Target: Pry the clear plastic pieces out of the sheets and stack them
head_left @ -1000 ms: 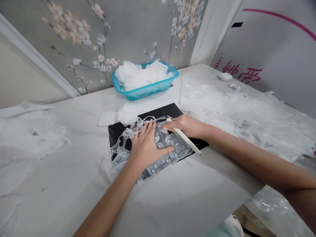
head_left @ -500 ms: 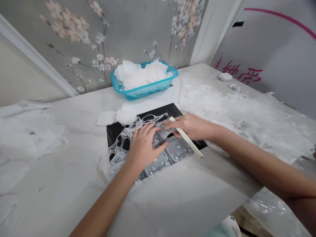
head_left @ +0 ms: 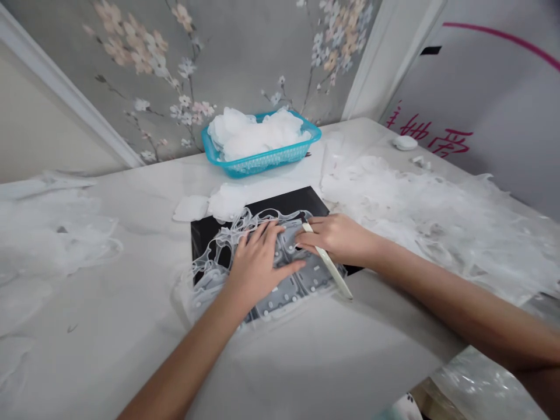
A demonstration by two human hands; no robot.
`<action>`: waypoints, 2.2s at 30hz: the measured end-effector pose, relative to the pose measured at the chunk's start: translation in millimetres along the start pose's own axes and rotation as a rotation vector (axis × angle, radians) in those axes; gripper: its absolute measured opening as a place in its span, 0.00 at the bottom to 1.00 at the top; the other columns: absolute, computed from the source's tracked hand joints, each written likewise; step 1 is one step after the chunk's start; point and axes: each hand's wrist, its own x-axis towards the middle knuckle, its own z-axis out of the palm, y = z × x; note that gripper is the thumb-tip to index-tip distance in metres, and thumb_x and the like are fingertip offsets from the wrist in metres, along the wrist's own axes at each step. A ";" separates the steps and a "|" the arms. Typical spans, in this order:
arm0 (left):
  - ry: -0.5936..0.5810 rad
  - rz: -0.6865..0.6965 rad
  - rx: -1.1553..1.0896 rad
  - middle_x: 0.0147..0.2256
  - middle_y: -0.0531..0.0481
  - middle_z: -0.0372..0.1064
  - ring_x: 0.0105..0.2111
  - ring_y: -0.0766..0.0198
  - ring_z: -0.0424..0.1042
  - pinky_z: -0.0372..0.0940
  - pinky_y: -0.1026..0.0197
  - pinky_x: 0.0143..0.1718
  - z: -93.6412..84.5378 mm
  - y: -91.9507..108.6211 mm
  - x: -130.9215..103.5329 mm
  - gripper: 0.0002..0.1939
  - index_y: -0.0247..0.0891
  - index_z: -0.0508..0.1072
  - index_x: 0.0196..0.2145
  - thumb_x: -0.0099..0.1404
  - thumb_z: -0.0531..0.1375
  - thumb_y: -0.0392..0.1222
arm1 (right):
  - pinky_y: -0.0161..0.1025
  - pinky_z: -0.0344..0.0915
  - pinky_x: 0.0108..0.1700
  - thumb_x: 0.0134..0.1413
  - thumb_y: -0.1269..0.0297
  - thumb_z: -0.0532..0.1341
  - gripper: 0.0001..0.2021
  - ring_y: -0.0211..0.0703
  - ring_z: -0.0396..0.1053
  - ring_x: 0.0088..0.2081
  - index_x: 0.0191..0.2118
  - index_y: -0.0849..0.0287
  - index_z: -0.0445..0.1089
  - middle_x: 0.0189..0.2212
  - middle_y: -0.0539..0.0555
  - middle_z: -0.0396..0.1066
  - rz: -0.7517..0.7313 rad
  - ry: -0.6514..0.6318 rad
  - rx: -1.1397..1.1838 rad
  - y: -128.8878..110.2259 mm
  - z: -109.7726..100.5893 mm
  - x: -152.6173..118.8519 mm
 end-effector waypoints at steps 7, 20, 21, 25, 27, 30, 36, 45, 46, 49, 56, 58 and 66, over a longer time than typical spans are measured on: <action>-0.010 -0.046 -0.055 0.59 0.43 0.56 0.58 0.50 0.56 0.49 0.44 0.57 0.0 -1.6 2.2 0.30 0.40 0.60 0.51 0.58 0.56 0.61 | 0.31 0.58 0.30 0.59 0.64 0.54 0.10 0.36 0.67 0.26 0.34 0.61 0.71 0.26 0.52 0.72 0.256 0.143 0.447 7.6 3.8 3.5; 0.147 0.217 0.103 0.43 0.47 0.70 0.44 0.55 0.67 0.59 0.51 0.45 -7.5 20.5 13.2 0.13 0.38 0.69 0.41 0.64 0.53 0.46 | 0.38 0.68 0.41 0.50 0.70 0.60 0.12 0.42 0.71 0.40 0.42 0.59 0.66 0.40 0.56 0.73 0.232 0.210 0.701 14.9 9.9 -24.8; 0.113 0.240 0.112 0.42 0.47 0.70 0.43 0.55 0.67 0.60 0.52 0.43 -6.9 23.3 19.0 0.12 0.37 0.69 0.41 0.63 0.53 0.44 | 0.39 0.68 0.42 0.50 0.70 0.60 0.12 0.43 0.71 0.42 0.43 0.59 0.65 0.42 0.57 0.72 0.207 0.243 0.697 14.7 13.3 -25.9; 0.045 0.262 0.145 0.36 0.50 0.70 0.38 0.59 0.68 0.62 0.58 0.34 -2.1 28.1 40.0 0.06 0.37 0.70 0.33 0.61 0.53 0.39 | 0.41 0.68 0.44 0.50 0.70 0.59 0.14 0.44 0.71 0.43 0.45 0.59 0.64 0.45 0.59 0.71 0.224 0.280 0.701 15.6 14.3 -28.4; 0.054 0.306 0.170 0.34 0.51 0.70 0.37 0.60 0.68 0.61 0.59 0.31 0.9 26.9 44.2 0.08 0.38 0.69 0.31 0.63 0.51 0.38 | 0.42 0.68 0.43 0.50 0.71 0.60 0.13 0.44 0.72 0.41 0.44 0.58 0.64 0.44 0.58 0.72 0.262 0.276 0.717 17.3 11.8 -29.7; 0.062 0.297 0.119 0.32 0.52 0.70 0.36 0.61 0.69 0.61 0.60 0.31 4.9 23.8 43.0 0.12 0.39 0.69 0.33 0.67 0.47 0.39 | 0.42 0.68 0.43 0.49 0.71 0.61 0.07 0.46 0.71 0.42 0.36 0.59 0.67 0.41 0.58 0.73 0.282 0.277 0.717 21.9 9.7 -32.2; 0.031 0.112 -0.131 0.31 0.54 0.70 0.33 0.64 0.70 0.59 0.63 0.31 3.8 24.1 42.3 0.09 0.40 0.68 0.32 0.67 0.49 0.41 | 0.40 0.67 0.40 0.56 0.75 0.53 0.09 0.43 0.70 0.40 0.31 0.59 0.68 0.40 0.58 0.73 0.052 0.152 0.550 29.5 2.5 -35.0; 0.066 0.132 -0.171 0.29 0.54 0.69 0.29 0.66 0.68 0.57 0.65 0.28 5.9 21.5 44.2 0.09 0.38 0.67 0.33 0.67 0.50 0.41 | 0.40 0.67 0.37 0.58 0.68 0.54 0.06 0.44 0.70 0.37 0.34 0.60 0.68 0.36 0.59 0.73 0.117 0.130 0.578 32.0 -1.2 -36.5; 0.084 0.200 -0.146 0.30 0.53 0.69 0.30 0.66 0.68 0.58 0.65 0.29 6.7 20.7 43.3 0.09 0.38 0.67 0.34 0.67 0.49 0.39 | 0.39 0.67 0.37 0.59 0.64 0.54 0.07 0.43 0.70 0.36 0.34 0.59 0.68 0.35 0.57 0.73 0.190 0.152 0.669 32.3 -1.2 -36.5; 0.117 0.352 -0.033 0.32 0.52 0.68 0.34 0.65 0.68 0.60 0.64 0.32 8.9 18.6 40.7 0.09 0.37 0.67 0.34 0.67 0.47 0.34 | 0.36 0.67 0.33 0.61 0.52 0.48 0.14 0.37 0.69 0.29 0.41 0.56 0.63 0.29 0.50 0.70 0.491 0.289 1.000 31.1 -3.1 -37.1; 0.149 0.441 0.057 0.38 0.54 0.72 0.35 0.65 0.68 0.61 0.65 0.30 12.2 14.8 38.0 0.11 0.41 0.72 0.37 0.66 0.51 0.34 | 0.30 0.63 0.23 0.52 0.56 0.61 0.10 0.29 0.62 0.18 0.33 0.59 0.67 0.21 0.46 0.65 0.618 0.305 1.191 28.9 -13.5 -36.5; 0.190 0.470 0.078 0.37 0.55 0.73 0.33 0.65 0.68 0.61 0.65 0.28 12.5 14.5 37.6 0.11 0.41 0.73 0.36 0.66 0.51 0.34 | 0.30 0.64 0.25 0.48 0.60 0.65 0.10 0.32 0.67 0.22 0.33 0.61 0.71 0.24 0.50 0.70 0.586 0.236 1.153 30.7 -15.4 -36.4; 0.257 0.537 0.152 0.35 0.55 0.73 0.30 0.66 0.67 0.59 0.64 0.23 13.8 14.9 37.7 0.11 0.39 0.73 0.36 0.64 0.52 0.31 | 0.30 0.63 0.29 0.53 0.68 0.61 0.05 0.33 0.67 0.28 0.33 0.62 0.73 0.28 0.53 0.72 0.233 0.160 0.855 38.8 -17.3 -42.4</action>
